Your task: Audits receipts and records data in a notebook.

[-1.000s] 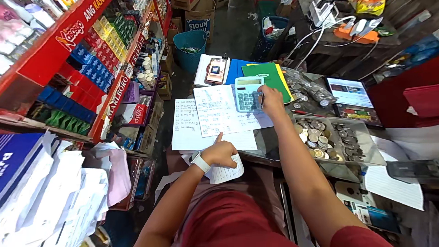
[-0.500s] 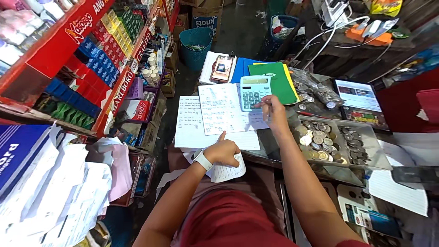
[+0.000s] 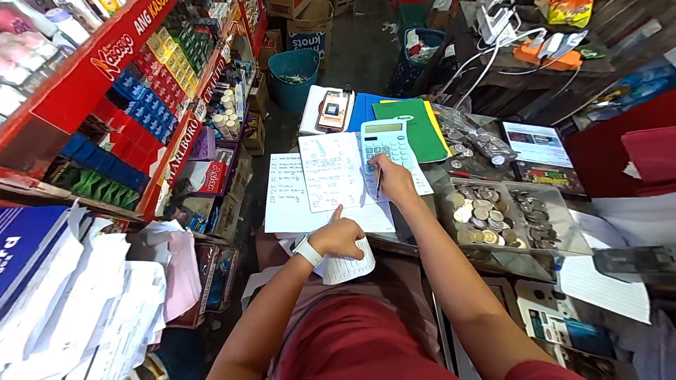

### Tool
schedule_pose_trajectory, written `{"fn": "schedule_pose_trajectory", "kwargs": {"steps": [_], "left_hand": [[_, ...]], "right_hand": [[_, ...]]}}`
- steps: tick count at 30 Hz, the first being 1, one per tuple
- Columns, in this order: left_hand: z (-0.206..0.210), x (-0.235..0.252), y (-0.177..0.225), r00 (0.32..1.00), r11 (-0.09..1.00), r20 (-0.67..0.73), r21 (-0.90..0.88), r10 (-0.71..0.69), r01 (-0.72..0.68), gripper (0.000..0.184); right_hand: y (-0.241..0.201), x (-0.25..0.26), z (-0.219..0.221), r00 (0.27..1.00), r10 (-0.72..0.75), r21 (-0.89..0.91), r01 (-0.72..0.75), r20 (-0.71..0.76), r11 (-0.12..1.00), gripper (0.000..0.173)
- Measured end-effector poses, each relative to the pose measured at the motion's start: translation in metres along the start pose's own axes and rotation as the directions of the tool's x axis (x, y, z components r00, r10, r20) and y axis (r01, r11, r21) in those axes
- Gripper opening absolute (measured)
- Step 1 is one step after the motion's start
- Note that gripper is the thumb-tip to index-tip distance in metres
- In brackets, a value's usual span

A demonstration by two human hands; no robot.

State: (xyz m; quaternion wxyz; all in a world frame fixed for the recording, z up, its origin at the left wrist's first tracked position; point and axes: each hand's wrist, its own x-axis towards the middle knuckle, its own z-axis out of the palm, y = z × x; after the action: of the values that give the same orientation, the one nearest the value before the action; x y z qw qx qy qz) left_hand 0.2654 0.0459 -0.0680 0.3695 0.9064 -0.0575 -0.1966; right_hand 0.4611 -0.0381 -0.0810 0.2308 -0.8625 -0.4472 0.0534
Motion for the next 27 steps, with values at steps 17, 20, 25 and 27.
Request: {"fn": "schedule_pose_trajectory", "kwargs": {"steps": [17,20,25,27], "left_hand": [[-0.001,0.000,0.001,1.000,1.000,0.002,0.002,-0.008,0.008,0.032],[-0.002,0.000,0.001,1.000,1.000,0.004,-0.013,-0.010,0.010,0.031],[0.000,-0.001,0.001,1.000,1.000,-0.020,-0.019,0.001,-0.002,0.031],[0.000,-0.001,0.001,1.000,1.000,-0.020,-0.024,0.006,-0.006,0.031]], "right_hand": [[0.021,0.040,-0.047,0.956,0.277,0.029,-0.275,-0.098,0.961,0.032],[0.029,0.051,-0.052,0.952,0.304,-0.092,-0.305,-0.022,0.948,0.034],[0.026,0.046,-0.050,0.953,0.303,-0.110,-0.302,-0.006,0.947,0.034],[0.020,0.038,-0.048,0.959,0.280,-0.066,-0.282,-0.037,0.957,0.034]]}}
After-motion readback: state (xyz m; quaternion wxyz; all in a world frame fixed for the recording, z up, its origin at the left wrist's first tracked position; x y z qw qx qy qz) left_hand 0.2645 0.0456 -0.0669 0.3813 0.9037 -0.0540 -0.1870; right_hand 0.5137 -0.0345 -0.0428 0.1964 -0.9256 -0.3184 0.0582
